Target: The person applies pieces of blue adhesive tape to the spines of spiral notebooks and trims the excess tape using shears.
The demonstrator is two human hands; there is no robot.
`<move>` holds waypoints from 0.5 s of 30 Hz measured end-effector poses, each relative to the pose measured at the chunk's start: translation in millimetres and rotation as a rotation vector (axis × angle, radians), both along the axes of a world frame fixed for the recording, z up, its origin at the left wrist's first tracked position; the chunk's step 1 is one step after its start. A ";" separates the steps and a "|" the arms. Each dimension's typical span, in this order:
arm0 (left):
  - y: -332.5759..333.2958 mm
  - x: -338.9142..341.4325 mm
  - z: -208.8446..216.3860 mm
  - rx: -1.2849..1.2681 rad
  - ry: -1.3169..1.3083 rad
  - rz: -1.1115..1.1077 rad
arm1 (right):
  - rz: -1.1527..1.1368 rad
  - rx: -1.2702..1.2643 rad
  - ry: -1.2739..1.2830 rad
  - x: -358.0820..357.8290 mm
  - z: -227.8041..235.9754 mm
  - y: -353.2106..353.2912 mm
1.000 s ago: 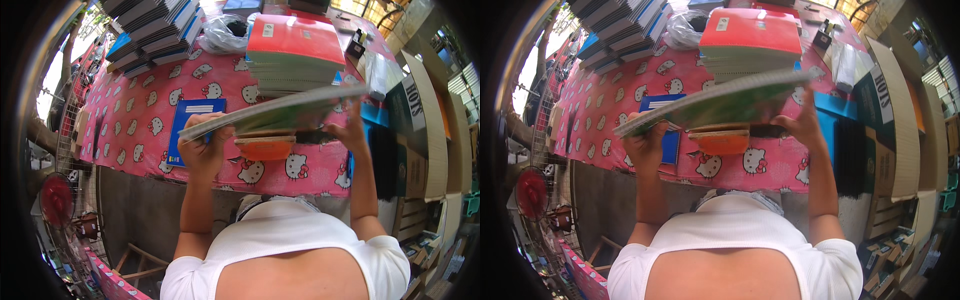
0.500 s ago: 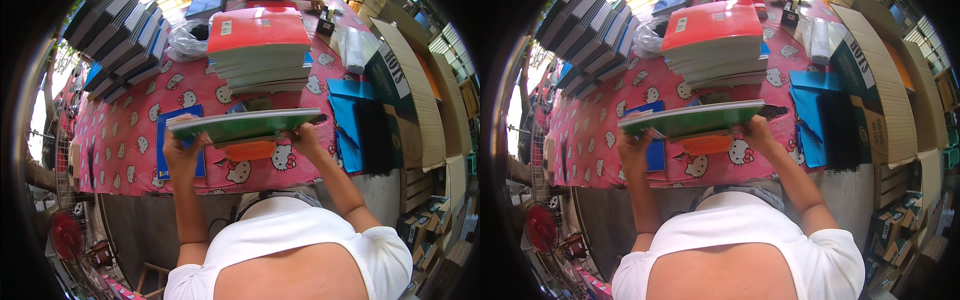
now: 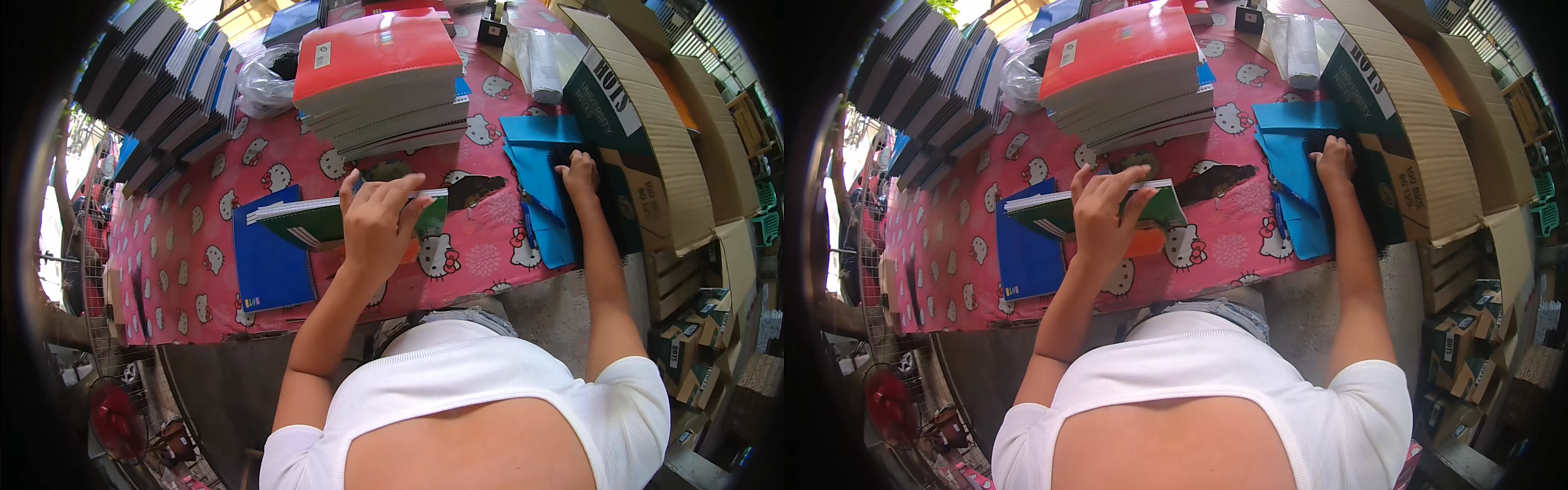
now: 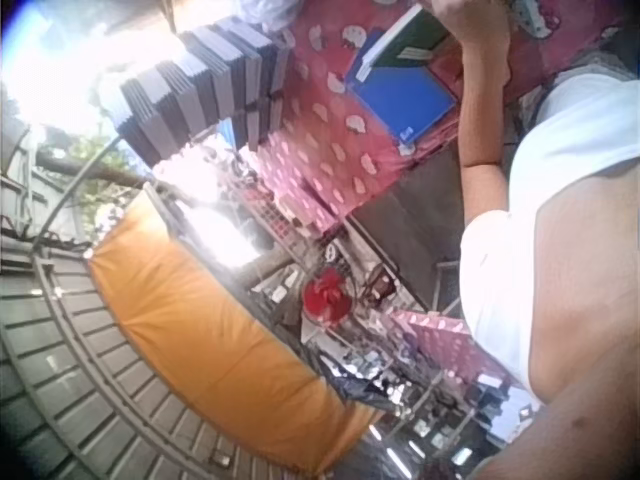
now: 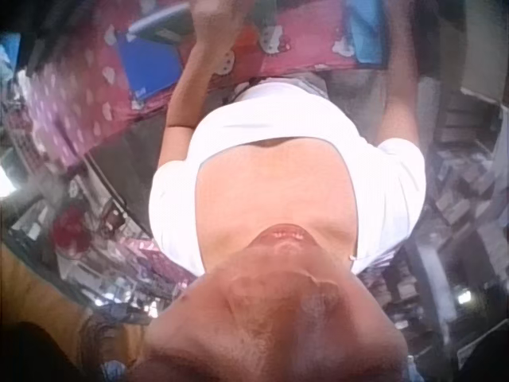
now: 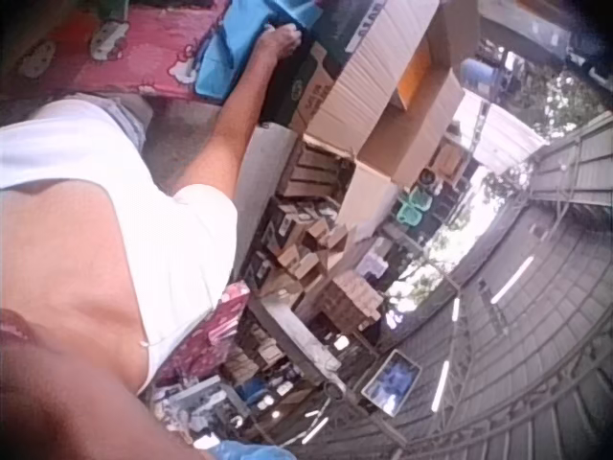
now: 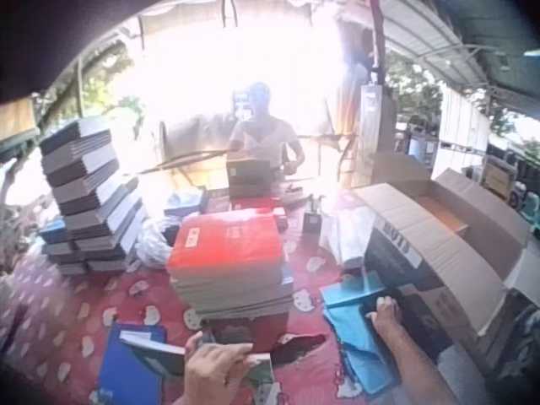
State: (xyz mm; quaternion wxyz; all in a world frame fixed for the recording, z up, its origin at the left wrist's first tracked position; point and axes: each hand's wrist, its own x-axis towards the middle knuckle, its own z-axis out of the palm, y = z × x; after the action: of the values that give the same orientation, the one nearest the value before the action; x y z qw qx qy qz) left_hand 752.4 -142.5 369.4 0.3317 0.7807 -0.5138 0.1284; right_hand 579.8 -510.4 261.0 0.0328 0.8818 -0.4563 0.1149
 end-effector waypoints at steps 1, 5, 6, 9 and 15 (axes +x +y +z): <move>-2.9 2.5 0.0 -0.061 0.034 -0.014 | 0.028 0.042 0.013 -1.0 -1.5 -10.0; -10.4 -1.5 7.0 -0.208 -0.053 0.086 | 0.054 0.127 -0.268 -0.3 6.2 -14.5; -6.2 -1.5 5.3 -0.188 -0.031 0.091 | 0.129 0.100 -0.383 7.2 17.3 14.7; -2.1 -5.4 3.6 -0.164 0.020 0.070 | 0.640 0.145 -0.625 25.2 62.4 119.1; 16.1 -20.1 5.3 -0.165 0.049 -0.001 | 0.997 0.719 -0.704 37.1 119.1 197.2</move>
State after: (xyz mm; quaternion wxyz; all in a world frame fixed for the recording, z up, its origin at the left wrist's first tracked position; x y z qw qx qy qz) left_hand 732.3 -126.4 374.7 0.4073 0.7533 -0.4938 0.1507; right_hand 616.9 -313.2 380.0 -0.4664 0.8522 0.0086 0.2369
